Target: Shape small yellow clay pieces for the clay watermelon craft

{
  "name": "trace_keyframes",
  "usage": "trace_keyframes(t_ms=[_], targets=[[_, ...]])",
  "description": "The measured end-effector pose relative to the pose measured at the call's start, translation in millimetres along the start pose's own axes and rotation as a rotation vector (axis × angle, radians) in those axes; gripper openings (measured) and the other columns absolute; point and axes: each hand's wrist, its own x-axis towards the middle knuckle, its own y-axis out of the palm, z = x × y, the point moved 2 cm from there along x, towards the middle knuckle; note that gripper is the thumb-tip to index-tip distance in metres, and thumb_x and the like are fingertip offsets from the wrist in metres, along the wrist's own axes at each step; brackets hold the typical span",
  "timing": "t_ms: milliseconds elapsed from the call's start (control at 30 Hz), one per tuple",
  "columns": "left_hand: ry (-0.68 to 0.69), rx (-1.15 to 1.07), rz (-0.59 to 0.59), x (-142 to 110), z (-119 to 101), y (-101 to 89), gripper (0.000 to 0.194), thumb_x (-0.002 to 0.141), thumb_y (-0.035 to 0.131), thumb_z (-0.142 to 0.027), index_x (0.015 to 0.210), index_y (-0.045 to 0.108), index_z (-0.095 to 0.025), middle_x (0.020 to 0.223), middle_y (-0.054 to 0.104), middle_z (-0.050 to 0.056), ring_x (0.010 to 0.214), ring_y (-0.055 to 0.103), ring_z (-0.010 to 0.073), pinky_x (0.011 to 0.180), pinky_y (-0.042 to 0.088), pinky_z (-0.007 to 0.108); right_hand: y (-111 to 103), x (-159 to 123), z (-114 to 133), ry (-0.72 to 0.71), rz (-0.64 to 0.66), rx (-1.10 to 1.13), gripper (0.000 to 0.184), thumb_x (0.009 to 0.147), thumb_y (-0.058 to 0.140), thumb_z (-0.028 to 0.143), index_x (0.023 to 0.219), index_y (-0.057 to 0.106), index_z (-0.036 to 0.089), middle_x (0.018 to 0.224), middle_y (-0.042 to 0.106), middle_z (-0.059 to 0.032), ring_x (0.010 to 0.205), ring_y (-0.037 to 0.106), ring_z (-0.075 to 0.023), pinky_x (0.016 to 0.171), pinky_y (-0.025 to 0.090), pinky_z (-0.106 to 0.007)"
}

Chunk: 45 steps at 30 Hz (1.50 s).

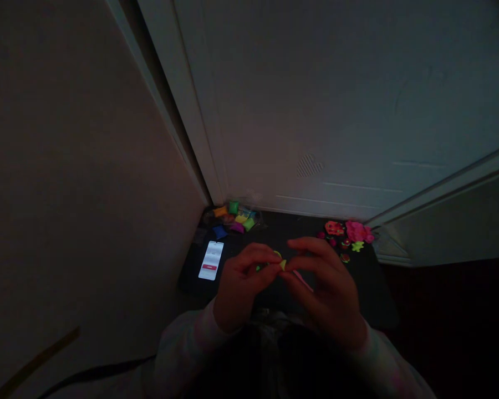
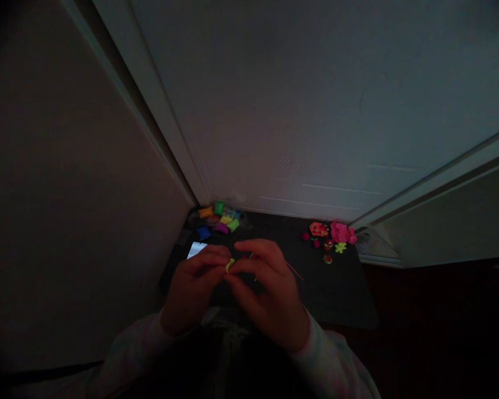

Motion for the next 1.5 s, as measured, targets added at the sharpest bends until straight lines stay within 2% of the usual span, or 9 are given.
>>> trace_keyframes(t_ms=[233, 400, 533, 667, 767, 1033, 1267, 1400, 1500], targets=[[-0.23, -0.052, 0.037, 0.0, 5.9, -0.9, 0.006, 0.069, 0.064, -0.022, 0.068, 0.069, -0.018, 0.075, 0.064, 0.001, 0.075, 0.056, 0.0135, 0.072, 0.042, 0.025, 0.4, -1.7, -3.0, 0.008, -0.013, 0.028, 0.011, 0.075, 0.056, 0.015, 0.083, 0.056, 0.023, 0.098, 0.058, -0.0048, 0.088, 0.056, -0.0178, 0.074, 0.047, -0.034], [-0.259, -0.08, 0.095, 0.0, 4.0, -0.3, 0.008, 0.065, 0.067, -0.025, 0.067, 0.069, -0.017, 0.076, 0.064, 0.002, 0.076, 0.056, 0.0145, 0.072, 0.042, 0.026, -0.2, -4.1, -4.7, 0.002, -0.003, 0.03, 0.014, 0.076, 0.055, 0.014, 0.086, 0.056, 0.023, 0.1, 0.057, -0.0053, 0.091, 0.055, -0.0184, 0.074, 0.047, -0.034], [-0.207, 0.049, 0.107, 2.1, -3.3, -1.9, 0.005, 0.066, 0.066, -0.022, 0.068, 0.07, -0.02, 0.078, 0.064, 0.002, 0.076, 0.056, 0.014, 0.07, 0.042, 0.025, -2.5, -3.0, -4.9, 0.005, 0.009, 0.022, 0.017, 0.074, 0.058, 0.016, 0.09, 0.055, 0.022, 0.103, 0.055, -0.0065, 0.093, 0.054, -0.0187, 0.076, 0.047, -0.034], [-0.121, 0.198, 0.157, 4.7, -13.1, -4.6, 0.007, 0.068, 0.065, -0.018, 0.069, 0.071, -0.021, 0.078, 0.064, 0.003, 0.076, 0.057, 0.0148, 0.072, 0.042, 0.026, -4.5, 1.5, -4.1, -0.046, 0.056, -0.035, 0.013, 0.074, 0.06, 0.02, 0.086, 0.058, 0.022, 0.104, 0.056, -0.0069, 0.09, 0.054, -0.0189, 0.071, 0.048, -0.034], [-0.038, 0.278, 0.139, 5.4, -20.3, -7.5, 0.009, 0.066, 0.066, -0.015, 0.07, 0.071, -0.022, 0.077, 0.065, 0.003, 0.075, 0.057, 0.0154, 0.071, 0.042, 0.027, -4.9, 3.5, -4.9, -0.048, 0.101, -0.046, 0.012, 0.075, 0.059, 0.02, 0.087, 0.059, 0.023, 0.105, 0.056, -0.0071, 0.091, 0.054, -0.0192, 0.071, 0.048, -0.035], [0.14, 0.408, 0.123, 4.8, -28.6, -7.5, 0.012, 0.066, 0.067, -0.015, 0.072, 0.071, -0.023, 0.076, 0.067, 0.004, 0.075, 0.058, 0.0176, 0.072, 0.043, 0.03, -2.9, 2.5, -4.7, 0.044, 0.125, 0.066, 0.011, 0.077, 0.054, 0.017, 0.086, 0.059, 0.022, 0.103, 0.058, -0.0073, 0.091, 0.055, -0.0181, 0.073, 0.049, -0.033], [0.251, 0.573, 0.151, 4.2, -30.7, -7.1, 0.014, 0.068, 0.065, -0.016, 0.076, 0.071, -0.025, 0.077, 0.068, 0.004, 0.079, 0.057, 0.0187, 0.076, 0.041, 0.032, -1.4, 2.3, -3.5, 0.082, 0.126, 0.088, 0.008, 0.076, 0.059, 0.02, 0.083, 0.058, 0.022, 0.104, 0.056, -0.0063, 0.093, 0.055, -0.0168, 0.076, 0.048, -0.031], [0.243, 0.578, 0.153, 7.3, -22.0, -9.5, 0.01, 0.069, 0.065, -0.019, 0.075, 0.07, -0.024, 0.077, 0.067, 0.004, 0.078, 0.057, 0.0181, 0.075, 0.041, 0.031, 2.7, -5.7, -13.0, 0.165, 0.126, 0.187, 0.012, 0.078, 0.055, 0.02, 0.088, 0.058, 0.024, 0.107, 0.055, -0.0053, 0.1, 0.053, -0.0169, 0.082, 0.045, -0.032], [0.174, 0.599, 0.121, 17.1, 5.2, -20.2, 0.009, 0.07, 0.064, -0.025, 0.076, 0.07, -0.022, 0.079, 0.065, 0.004, 0.08, 0.058, 0.0171, 0.075, 0.042, 0.029, 8.0, -19.9, -42.7, 0.335, 0.036, 0.294, 0.011, 0.079, 0.054, 0.026, 0.09, 0.058, 0.025, 0.108, 0.055, -0.0048, 0.103, 0.051, -0.0173, 0.084, 0.043, -0.033]])
